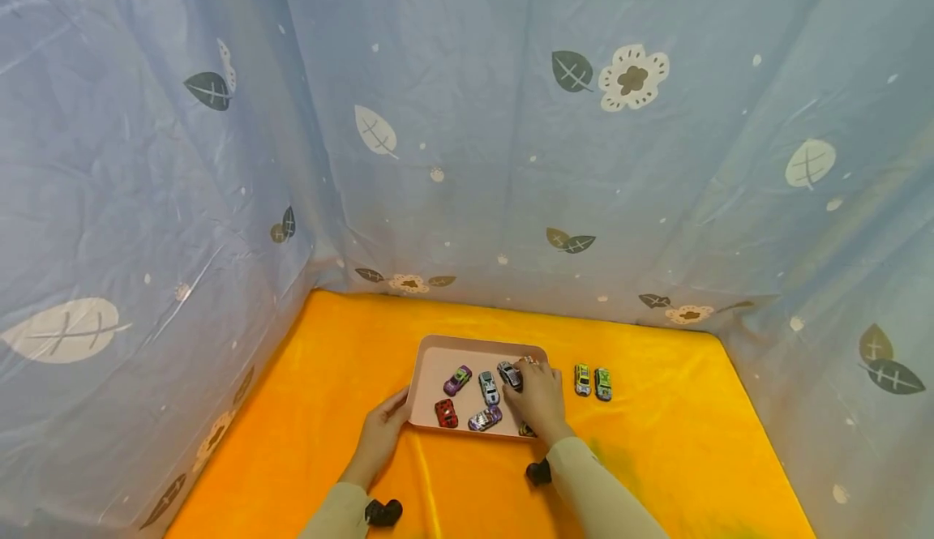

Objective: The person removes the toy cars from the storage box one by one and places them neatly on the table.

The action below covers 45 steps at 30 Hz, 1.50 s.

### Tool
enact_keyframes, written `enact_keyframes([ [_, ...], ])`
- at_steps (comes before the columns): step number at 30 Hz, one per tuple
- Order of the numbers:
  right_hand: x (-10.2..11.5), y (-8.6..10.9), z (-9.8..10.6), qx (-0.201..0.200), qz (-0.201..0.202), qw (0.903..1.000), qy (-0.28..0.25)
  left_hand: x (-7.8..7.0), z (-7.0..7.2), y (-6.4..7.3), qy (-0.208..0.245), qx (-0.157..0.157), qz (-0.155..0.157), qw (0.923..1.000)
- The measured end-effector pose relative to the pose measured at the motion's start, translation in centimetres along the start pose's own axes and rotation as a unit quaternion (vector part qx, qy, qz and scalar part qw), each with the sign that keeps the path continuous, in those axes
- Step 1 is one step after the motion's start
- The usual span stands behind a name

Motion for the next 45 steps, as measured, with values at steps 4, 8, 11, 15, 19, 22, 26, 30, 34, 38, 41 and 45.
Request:
enact_keyframes([
  [4,-0.4,0.0,0.0,-0.004,-0.012,0.9997,-0.019,-0.4,-0.3,0.0,0.001,0.016,0.001,0.9999],
  [8,-0.8,0.4,0.5,-0.032,-0.005,0.9977,-0.060,0.2,-0.5,-0.1,0.011,0.018,0.009,0.9997],
  [11,-0.9,0.8,1.5,-0.067,0.007,0.9925,-0.102,0.3,-0.5,0.1,0.017,0.016,0.009,0.9997],
  [15,-1.1,1.2,2.9,-0.097,0.018,0.9855,-0.138,0.3,-0.1,0.1,0.012,0.010,0.007,0.9999],
  [19,-2.2,1.7,3.6,-0.096,0.003,0.9824,-0.160,0.0,0.2,0.1,0.008,0.004,0.018,0.9998],
  [22,-3.4,2.3,3.9,-0.096,-0.014,0.9815,-0.165,-0.1,0.2,0.3,0.009,0.004,0.022,0.9997],
  [26,-5.2,3.2,4.4,-0.105,-0.025,0.9808,-0.163,-0.4,0.1,0.3,0.008,0.005,0.012,0.9999],
  [30,-7.0,4.2,5.0,-0.109,-0.039,0.9794,-0.165,-0.6,-0.2,0.4,0.018,0.006,0.010,0.9998],
  [34,-8.5,4.7,5.4,-0.110,-0.056,0.9770,-0.174,-0.5,-0.4,0.3,0.025,0.010,0.011,0.9996],
  [38,-10.0,5.1,5.4,-0.105,-0.074,0.9756,-0.178,-0.5,-0.2,0.3,0.018,0.004,0.010,0.9998],
  [41,-11.3,5.6,5.4,-0.100,-0.094,0.9718,-0.192,-0.4,-0.1,0.3,0.012,-0.001,0.012,0.9999],
  [45,-13.2,6.4,5.5,-0.095,-0.123,0.9648,-0.213,-0.2,-0.1,0.2,0.013,-0.001,0.017,0.9998],
])
Point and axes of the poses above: each hand's wrist, its own y-axis away from the middle knuckle, its own z-axis out of the back of the hand, x = y × z, the point moved 9 cm from there along -y, towards the middle knuckle, and after that the axes turned 12 degrees about x, right-handed, at the moved point
